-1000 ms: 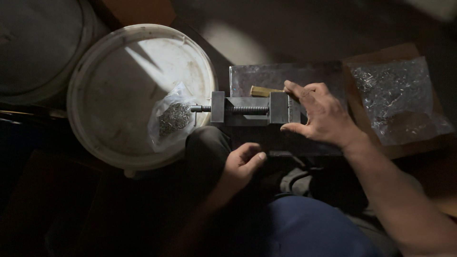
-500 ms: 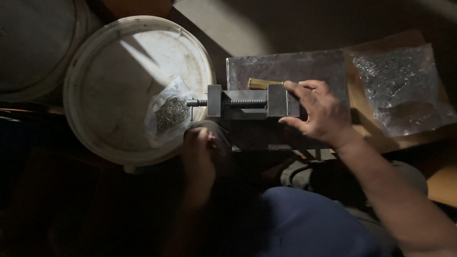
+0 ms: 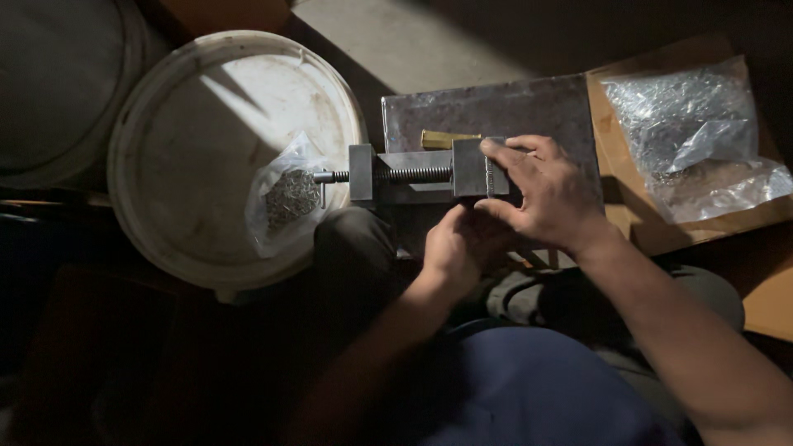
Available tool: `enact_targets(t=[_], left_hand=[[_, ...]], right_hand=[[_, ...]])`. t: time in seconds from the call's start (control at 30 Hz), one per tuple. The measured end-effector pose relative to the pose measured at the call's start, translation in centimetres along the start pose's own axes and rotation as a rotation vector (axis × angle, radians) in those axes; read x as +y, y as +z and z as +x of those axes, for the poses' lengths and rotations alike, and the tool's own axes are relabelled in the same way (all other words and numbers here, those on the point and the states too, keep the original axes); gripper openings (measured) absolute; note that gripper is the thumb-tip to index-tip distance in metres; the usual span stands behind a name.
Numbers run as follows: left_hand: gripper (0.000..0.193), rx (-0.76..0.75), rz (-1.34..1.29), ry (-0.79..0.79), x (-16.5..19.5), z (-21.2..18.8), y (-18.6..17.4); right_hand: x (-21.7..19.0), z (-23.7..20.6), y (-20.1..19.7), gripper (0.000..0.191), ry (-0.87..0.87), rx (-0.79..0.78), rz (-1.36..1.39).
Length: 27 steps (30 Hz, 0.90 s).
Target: The person sits on the floor and uses a bench vise to hold and manipulate small metal components. They tighten the vise, adjust the metal parts, and handle a bag of small metal pieces, occasionally reaching into a cardboard box.
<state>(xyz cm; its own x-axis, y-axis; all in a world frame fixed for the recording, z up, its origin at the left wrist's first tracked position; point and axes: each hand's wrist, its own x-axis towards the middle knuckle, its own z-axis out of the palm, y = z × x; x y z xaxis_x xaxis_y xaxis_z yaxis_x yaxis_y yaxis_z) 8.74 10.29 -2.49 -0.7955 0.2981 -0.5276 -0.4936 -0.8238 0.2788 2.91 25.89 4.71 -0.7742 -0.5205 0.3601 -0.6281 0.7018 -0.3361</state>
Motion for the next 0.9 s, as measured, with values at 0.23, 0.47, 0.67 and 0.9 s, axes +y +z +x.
enact_targets(t=[0.23, 0.47, 0.67, 0.9], left_hand=[[0.043, -0.037, -0.036, -0.079, -0.9, 0.3, -1.0], [0.044, -0.014, -0.110, -0.045, -1.0, 0.9, -1.0], [0.045, -0.053, -0.011, -0.067, -0.7, 0.3, -1.0], [0.026, 0.046, 0.141, 0.014, -0.8, 0.2, 0.1]], right_hand=[[-1.7, -1.9, -0.6, 0.082, -0.027, 0.008, -0.053], [-3.7, -3.5, -0.9, 0.080, -0.049, 0.000, -0.001], [-3.0, -5.8, -0.7, 0.077, -0.043, -0.006, 0.178], [1.5, -11.6, 1.8, 0.046, 0.451, 0.015, 0.869]])
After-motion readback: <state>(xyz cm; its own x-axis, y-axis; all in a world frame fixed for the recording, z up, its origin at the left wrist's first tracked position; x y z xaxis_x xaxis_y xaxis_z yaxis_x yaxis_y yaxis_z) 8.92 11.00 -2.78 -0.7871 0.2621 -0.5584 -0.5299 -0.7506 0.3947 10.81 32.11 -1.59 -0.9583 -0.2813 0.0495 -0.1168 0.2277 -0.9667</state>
